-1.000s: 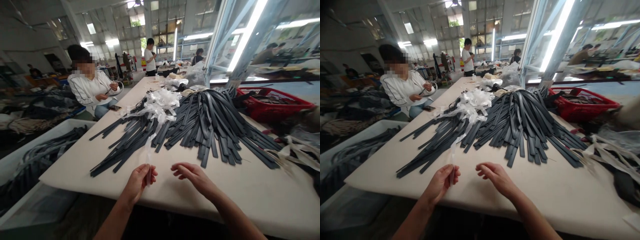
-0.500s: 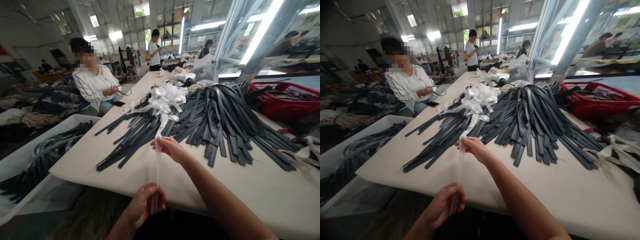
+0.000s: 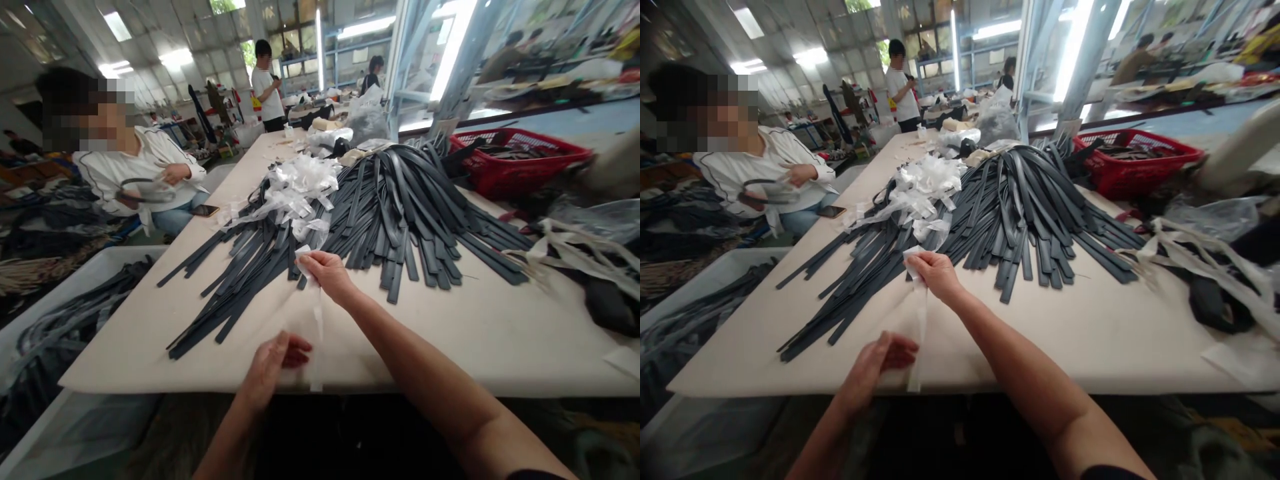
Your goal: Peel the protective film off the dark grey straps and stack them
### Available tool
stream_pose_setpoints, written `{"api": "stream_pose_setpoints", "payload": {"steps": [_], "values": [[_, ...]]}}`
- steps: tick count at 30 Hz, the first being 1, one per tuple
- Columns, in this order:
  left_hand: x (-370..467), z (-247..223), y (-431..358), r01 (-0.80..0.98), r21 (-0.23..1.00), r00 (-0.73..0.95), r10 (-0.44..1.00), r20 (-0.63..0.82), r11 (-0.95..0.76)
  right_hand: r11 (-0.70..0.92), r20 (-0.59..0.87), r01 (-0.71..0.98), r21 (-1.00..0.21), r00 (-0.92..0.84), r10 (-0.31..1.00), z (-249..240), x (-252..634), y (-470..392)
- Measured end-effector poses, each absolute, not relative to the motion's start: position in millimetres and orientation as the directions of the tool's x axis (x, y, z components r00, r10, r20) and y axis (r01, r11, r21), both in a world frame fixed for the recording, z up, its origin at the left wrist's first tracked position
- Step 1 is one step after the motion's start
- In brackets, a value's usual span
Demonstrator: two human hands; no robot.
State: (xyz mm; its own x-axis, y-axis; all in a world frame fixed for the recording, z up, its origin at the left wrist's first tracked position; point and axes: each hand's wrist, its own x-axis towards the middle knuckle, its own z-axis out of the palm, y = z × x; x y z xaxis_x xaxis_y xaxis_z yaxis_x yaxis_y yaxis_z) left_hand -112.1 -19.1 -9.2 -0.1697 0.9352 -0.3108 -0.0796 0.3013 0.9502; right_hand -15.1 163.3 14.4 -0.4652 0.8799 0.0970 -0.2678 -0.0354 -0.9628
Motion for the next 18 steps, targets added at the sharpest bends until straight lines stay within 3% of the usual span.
{"api": "stream_pose_setpoints", "payload": {"steps": [2,5,9,13,16,18], "values": [[-129.9,1.2,-9.3,0.06,0.983,-0.325,0.934,-0.148,0.176,-0.018,0.103,-0.254,-0.967,-0.453,0.886,15.9,-13.5,164.2],[-147.4,12.9,-0.5,0.324,0.944,-0.397,0.914,0.082,0.056,-0.011,0.098,-0.243,-0.97,-0.432,0.897,18.2,-6.0,170.1],[-172.1,7.6,-9.4,0.797,0.604,-0.299,0.873,0.386,0.006,-0.023,0.084,-0.25,-0.968,-0.409,0.908,18.6,5.5,182.4],[-228.5,-12.2,-33.3,0.906,0.292,-0.402,0.835,0.374,0.306,-0.044,0.064,-0.241,-0.969,-0.42,0.905,9.9,4.4,189.1],[-279.3,-19.4,-50.1,0.853,0.106,-0.521,0.814,0.258,0.512,-0.053,0.044,-0.21,-0.976,-0.433,0.9,2.6,-0.5,187.4],[-308.0,-21.0,-54.9,0.826,0.009,-0.559,0.818,0.137,0.563,-0.05,0.036,-0.186,-0.981,-0.432,0.901,0.1,-2.4,185.6]]}}
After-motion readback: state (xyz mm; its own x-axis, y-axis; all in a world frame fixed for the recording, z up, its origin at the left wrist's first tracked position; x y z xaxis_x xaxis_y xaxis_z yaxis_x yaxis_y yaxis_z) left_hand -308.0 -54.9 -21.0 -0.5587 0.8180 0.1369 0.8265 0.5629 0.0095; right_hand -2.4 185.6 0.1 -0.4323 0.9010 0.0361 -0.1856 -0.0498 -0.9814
